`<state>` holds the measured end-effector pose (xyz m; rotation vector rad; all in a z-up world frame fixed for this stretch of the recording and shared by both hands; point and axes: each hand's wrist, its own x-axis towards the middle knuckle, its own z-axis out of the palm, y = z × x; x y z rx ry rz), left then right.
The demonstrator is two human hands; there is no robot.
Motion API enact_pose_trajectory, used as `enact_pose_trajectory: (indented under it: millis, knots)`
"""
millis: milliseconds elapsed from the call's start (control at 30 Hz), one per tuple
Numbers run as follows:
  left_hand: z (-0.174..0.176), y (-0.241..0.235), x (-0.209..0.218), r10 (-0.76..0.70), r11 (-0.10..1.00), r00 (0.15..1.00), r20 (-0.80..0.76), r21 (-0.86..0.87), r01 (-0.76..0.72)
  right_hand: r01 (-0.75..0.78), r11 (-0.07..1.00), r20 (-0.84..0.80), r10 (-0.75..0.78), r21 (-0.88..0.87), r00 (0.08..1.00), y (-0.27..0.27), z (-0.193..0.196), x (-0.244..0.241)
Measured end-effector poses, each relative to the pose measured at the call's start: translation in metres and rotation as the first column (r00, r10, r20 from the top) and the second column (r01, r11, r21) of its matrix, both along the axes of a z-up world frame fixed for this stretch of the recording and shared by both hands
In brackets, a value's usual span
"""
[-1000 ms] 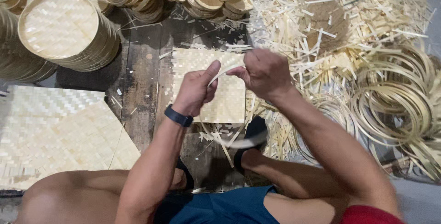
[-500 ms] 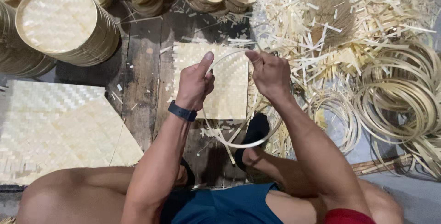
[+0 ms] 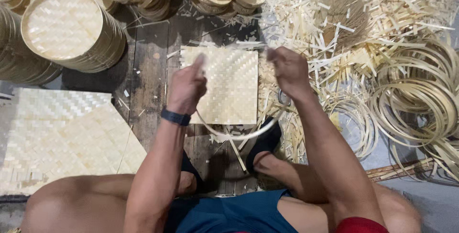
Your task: The person places a circular bamboo frame onto a woven bamboo mat, fits them together using a wooden block and a circular base, and trims the excess material around the edges using shears.
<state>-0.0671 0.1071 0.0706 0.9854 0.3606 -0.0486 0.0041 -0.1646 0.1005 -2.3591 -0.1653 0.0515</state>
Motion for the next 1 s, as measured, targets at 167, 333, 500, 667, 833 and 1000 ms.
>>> enact_pose_trajectory:
  millis: [167,333,500,667,833,1000]
  knots:
    - [0.005,0.019,-0.004,0.116,0.968,0.993,0.023,-0.226,-0.108,0.190,0.806,-0.298,-0.018,0.561,0.954,-0.022,0.013,-0.005]
    - [0.041,0.009,0.006,-0.355,0.926,0.933,-0.055,0.117,0.359,-0.224,0.956,0.327,0.277,-0.189,0.904,0.001,0.020,-0.016]
    - [0.053,-0.027,0.016,-0.426,0.801,0.899,-0.101,0.419,0.427,-0.184,0.859,0.518,0.445,-0.478,0.731,0.027,0.038,-0.028]
    - [0.035,-0.034,0.012,-0.392,0.872,0.916,-0.084,0.285,0.399,-0.077,0.863,0.518,0.369,-0.500,0.772,0.028,0.030,-0.032]
    - [0.016,-0.051,0.016,-0.215,0.968,0.976,0.042,0.143,0.207,0.021,0.897,0.463,0.209,-0.442,0.862,0.037,0.014,-0.032]
    - [0.001,-0.049,0.007,-0.159,0.956,0.987,0.037,0.257,0.145,0.047,0.949,0.528,0.132,-0.312,0.839,0.021,0.006,-0.020]
